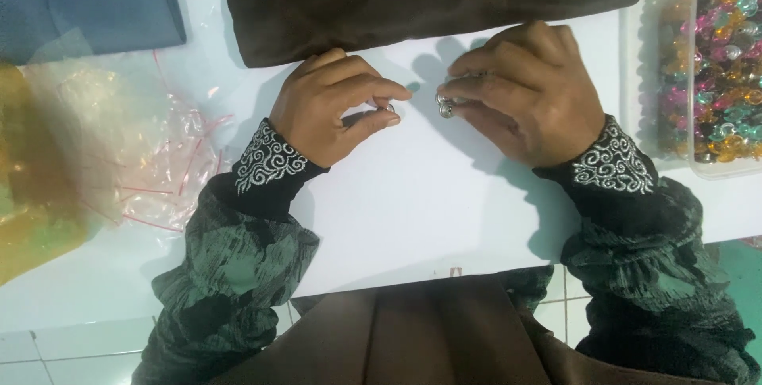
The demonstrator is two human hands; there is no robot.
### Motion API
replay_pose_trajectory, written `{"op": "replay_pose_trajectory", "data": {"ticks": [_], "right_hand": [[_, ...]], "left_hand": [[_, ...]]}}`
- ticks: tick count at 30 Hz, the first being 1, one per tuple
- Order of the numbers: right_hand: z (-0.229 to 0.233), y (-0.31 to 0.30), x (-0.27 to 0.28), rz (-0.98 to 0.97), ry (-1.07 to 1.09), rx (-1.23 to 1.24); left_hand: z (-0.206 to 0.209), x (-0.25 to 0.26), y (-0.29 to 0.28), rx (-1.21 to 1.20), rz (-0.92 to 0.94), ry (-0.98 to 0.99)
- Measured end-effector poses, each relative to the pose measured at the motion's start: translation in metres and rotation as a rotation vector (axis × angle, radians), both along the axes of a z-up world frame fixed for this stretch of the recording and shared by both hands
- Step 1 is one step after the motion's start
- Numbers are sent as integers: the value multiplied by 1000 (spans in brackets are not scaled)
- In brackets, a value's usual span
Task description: Picking up small black beads from a table and placing them into a small resealable plastic bag.
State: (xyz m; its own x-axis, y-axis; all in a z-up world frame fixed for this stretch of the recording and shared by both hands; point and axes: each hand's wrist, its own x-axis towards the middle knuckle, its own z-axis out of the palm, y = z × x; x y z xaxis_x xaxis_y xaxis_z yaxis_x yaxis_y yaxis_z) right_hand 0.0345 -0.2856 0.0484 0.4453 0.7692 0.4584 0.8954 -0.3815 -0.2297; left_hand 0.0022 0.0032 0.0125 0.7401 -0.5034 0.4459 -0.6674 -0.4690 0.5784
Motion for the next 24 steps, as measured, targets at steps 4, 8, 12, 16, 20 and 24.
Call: {"op": "replay_pose_trajectory", "data": {"ticks": [4,8,12,16,20,24], "right_hand": [[-1,-1,-1,-38,-29,4],[-4,3,-5,-37,-29,71],[3,18,-15,27,39,164],[6,26,-23,-6,53,199],[3,28,-25,-2,93,402],[2,25,-24,-16,51,495]], "left_hand": [[4,0,-3,-21,-18,27],[17,-7,-13,-171,-9,152],[36,-19,-29,-422,61,429],[27,-30,-38,-548,92,675],[15,-31,-47,-612,64,586],[3,-27,-47,-592,4,380]]}}
